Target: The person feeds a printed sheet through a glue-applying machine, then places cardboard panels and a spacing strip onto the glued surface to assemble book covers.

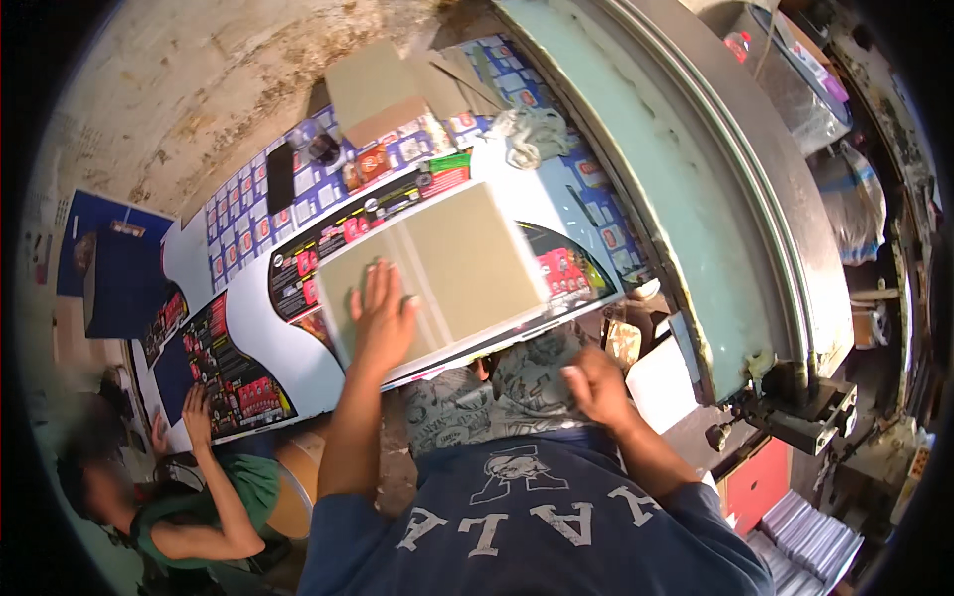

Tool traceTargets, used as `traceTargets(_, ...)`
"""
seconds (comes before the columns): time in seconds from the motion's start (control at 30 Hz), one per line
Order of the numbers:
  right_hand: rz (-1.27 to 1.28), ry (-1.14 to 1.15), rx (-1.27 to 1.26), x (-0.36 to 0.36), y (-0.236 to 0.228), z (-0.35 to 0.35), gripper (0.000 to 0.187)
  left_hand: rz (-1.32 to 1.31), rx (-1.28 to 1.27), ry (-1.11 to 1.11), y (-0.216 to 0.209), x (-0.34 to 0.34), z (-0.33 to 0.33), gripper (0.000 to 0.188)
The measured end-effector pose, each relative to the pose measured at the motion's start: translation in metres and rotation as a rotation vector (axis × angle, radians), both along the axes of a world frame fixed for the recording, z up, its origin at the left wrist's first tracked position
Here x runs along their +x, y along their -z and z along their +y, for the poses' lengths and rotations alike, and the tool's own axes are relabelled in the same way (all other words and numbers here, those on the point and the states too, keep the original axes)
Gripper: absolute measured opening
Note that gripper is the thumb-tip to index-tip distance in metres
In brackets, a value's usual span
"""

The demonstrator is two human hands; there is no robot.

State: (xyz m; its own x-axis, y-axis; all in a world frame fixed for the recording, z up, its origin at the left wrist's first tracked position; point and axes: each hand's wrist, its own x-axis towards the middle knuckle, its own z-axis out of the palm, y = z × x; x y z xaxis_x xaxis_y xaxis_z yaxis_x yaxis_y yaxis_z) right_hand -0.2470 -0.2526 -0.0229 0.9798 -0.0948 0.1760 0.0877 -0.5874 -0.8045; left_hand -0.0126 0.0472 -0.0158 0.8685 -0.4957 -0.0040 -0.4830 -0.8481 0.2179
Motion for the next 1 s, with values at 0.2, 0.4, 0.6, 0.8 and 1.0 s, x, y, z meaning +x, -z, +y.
traceTargets(0.2, 0.419, 0.57, -0.317, -0.171, 0.179, -0.102, 0.035, -0.016, 0.158, 0.022, 0.016, -0.003, 0.17, 0.061)
traceTargets(0.4, 0.86, 0.582, -0.208, -0.272, 0.284, -0.138, 0.1, 0.25, 0.833, -0.237, -0.027, 0.02, 0.323, 0.059)
traceTargets(0.6, 1.048, 0.754, -0.062, -0.243, 0.265, -0.085, 0.1, -0.061, 0.549, -0.288, -0.053, 0.03, 0.329, 0.059)
traceTargets(0.8, 0.887, 0.718, -0.172, -0.267, 0.252, -0.122, 0.099, -0.207, 0.463, -0.129, -0.079, 0.027, 0.174, 0.061)
traceTargets(1.0, 1.0, 0.707, -0.219, -0.232, 0.239, -0.113, 0.088, -0.183, 0.224, 0.023, -0.08, 0.018, 0.087, 0.059)
